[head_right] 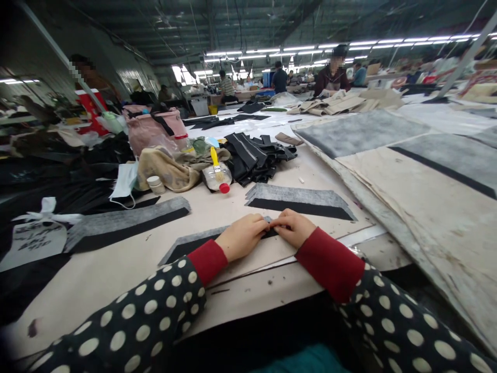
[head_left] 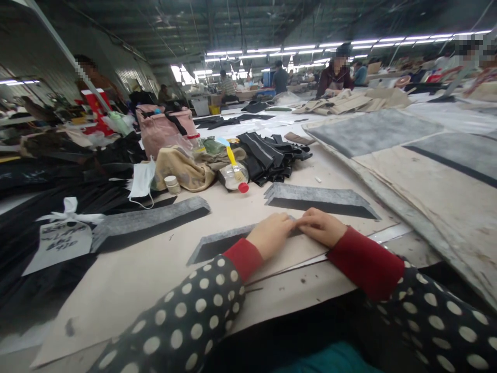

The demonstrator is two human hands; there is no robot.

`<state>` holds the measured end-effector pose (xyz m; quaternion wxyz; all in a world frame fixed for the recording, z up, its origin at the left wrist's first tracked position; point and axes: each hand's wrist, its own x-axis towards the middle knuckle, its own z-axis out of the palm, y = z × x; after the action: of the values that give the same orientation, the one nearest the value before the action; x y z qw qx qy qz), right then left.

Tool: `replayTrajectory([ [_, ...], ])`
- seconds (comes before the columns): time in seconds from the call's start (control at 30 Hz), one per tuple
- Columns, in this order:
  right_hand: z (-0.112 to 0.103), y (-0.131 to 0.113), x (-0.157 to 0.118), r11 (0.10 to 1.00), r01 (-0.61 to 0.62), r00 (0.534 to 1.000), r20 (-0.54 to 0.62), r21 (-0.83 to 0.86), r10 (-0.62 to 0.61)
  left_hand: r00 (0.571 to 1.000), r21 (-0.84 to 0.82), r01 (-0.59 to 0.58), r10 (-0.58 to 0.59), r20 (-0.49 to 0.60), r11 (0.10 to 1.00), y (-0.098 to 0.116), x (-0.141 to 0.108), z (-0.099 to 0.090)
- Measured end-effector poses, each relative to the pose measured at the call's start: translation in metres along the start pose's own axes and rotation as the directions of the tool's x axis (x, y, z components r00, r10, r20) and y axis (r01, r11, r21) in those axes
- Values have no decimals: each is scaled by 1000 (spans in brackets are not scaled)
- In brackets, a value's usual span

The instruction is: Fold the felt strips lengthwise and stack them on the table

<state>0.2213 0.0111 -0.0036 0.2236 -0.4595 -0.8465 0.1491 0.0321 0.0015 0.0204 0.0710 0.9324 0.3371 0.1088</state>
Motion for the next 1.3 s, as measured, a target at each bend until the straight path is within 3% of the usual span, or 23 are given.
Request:
replayTrajectory([
  [0.1,-14,7,-1,963,-233,972,29,137,231,995,-50,27,-32,-96,998,-3,-7,11],
  [0.17,-20,5,1,866,-438,899,128,241,419,994,-72,16,-23,-108,997,-4,-11,13],
  [0.23,-23,0,4,721,-598,801,276,350,531,995,-86,-10,1,-104,996,-4,-12,13],
  [0.3,-23,-5,8,598,-668,744,384,444,547,994,-97,-29,19,-104,995,-4,-11,13],
  [0.5,-24,-3,17,375,-738,673,571,561,470,995,-110,-46,36,-93,993,-4,-10,14],
  [0.6,-24,3,20,342,-763,646,628,549,434,994,-112,-58,48,-94,992,-4,-10,14],
  [0.7,-22,5,23,378,-772,635,658,511,406,995,-120,-55,44,-93,991,-5,-9,15],
  [0.8,-22,1,25,502,-754,639,651,424,410,995,-123,-41,30,-91,992,-5,-9,15],
  [0.87,-21,-1,25,616,-710,671,594,342,444,996,-119,-37,26,-89,992,-5,-10,15],
  [1.03,-20,-7,15,890,-439,874,291,123,391,994,-116,-44,32,-105,992,-5,-10,17],
  [1.3,-11,-28,1,942,-238,960,93,-237,266,991,-129,-44,27,-128,991,-5,-10,20],
])
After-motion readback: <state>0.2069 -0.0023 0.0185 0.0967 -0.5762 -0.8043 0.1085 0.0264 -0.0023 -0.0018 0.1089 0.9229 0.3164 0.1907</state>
